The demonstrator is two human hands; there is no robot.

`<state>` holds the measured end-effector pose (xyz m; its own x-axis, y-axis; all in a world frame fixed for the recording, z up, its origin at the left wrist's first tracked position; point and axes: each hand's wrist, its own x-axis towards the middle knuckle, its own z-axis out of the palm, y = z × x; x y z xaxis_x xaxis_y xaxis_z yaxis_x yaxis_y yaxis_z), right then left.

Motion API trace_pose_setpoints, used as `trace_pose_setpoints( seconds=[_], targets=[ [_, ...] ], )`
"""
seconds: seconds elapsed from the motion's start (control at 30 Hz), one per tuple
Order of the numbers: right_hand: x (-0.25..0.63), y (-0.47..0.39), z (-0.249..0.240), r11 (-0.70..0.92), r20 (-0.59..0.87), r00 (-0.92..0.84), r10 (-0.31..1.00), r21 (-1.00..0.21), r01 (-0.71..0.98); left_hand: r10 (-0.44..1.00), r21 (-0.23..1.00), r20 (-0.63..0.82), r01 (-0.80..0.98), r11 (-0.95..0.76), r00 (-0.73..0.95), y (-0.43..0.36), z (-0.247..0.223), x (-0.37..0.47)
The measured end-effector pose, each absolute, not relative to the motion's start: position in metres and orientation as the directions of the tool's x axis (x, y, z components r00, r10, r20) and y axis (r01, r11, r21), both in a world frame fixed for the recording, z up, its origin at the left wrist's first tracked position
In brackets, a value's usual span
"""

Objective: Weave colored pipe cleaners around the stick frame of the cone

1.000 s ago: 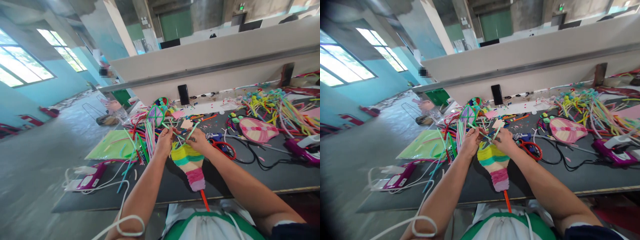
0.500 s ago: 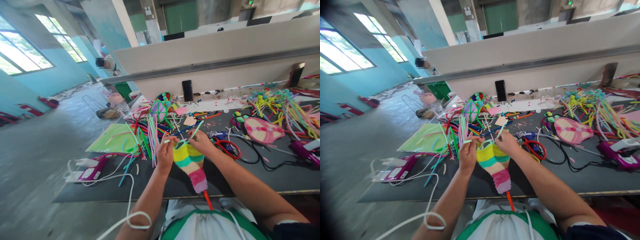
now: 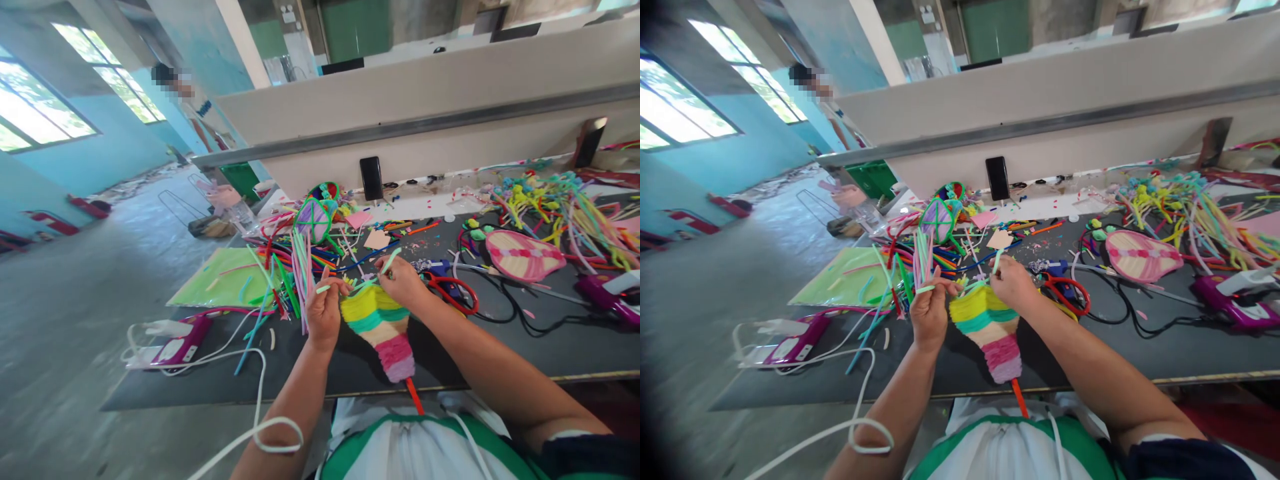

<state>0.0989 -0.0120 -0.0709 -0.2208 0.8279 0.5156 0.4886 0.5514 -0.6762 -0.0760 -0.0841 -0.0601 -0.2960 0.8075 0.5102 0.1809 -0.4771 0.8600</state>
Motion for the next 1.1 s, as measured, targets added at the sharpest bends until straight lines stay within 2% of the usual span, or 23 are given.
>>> trace_pose_setpoints(
  seconds=[0.17,0.23,0.33,0.4,0.47,0.57,0.73,0.93,1.1],
  targets=[
    [0.103,-0.009,-0.066,0.612,0.570,-0.246,0.784,-0.647,0.455,0.818,0.848,0.525,0.228,-0.478,-0.237,-0.080,-0.062,-0.075],
    [0.105,-0.011,-0.062,0.630,0.589,-0.251,0.768,-0.624,0.463,0.857,0.887,0.462,0.128,-0.443,-0.230,-0.079,-0.064,-0.073],
    [0.107,-0.014,-0.056,0.624,0.600,-0.224,0.768,-0.623,0.471,0.962,0.953,0.214,-0.181,-0.244,-0.172,-0.080,-0.068,-0.070],
    [0.108,-0.017,-0.052,0.618,0.603,-0.204,0.771,-0.631,0.468,0.998,0.935,0.017,-0.353,-0.038,-0.062,-0.083,-0.070,-0.068],
    [0.110,-0.018,-0.049,0.618,0.605,-0.199,0.771,-0.636,0.462,0.988,0.884,-0.140,-0.440,0.157,0.070,-0.087,-0.068,-0.066],
    [0.116,-0.018,-0.041,0.613,0.600,-0.188,0.778,-0.657,0.439,0.947,0.837,-0.248,-0.447,0.316,0.204,-0.085,-0.057,-0.060],
    [0.139,-0.007,-0.030,0.605,0.626,-0.047,0.779,-0.729,0.320,0.940,0.862,-0.217,-0.401,0.311,0.264,-0.050,-0.027,-0.045],
    [0.166,0.011,-0.031,0.577,0.573,0.158,0.804,-0.817,0.026,0.927,0.868,-0.150,-0.404,0.290,0.343,0.002,-0.011,-0.027],
    [0.172,0.011,-0.026,0.563,0.578,0.193,0.793,-0.816,0.133,0.912,0.858,-0.122,-0.420,0.296,0.393,0.019,-0.010,-0.020]
  ],
)
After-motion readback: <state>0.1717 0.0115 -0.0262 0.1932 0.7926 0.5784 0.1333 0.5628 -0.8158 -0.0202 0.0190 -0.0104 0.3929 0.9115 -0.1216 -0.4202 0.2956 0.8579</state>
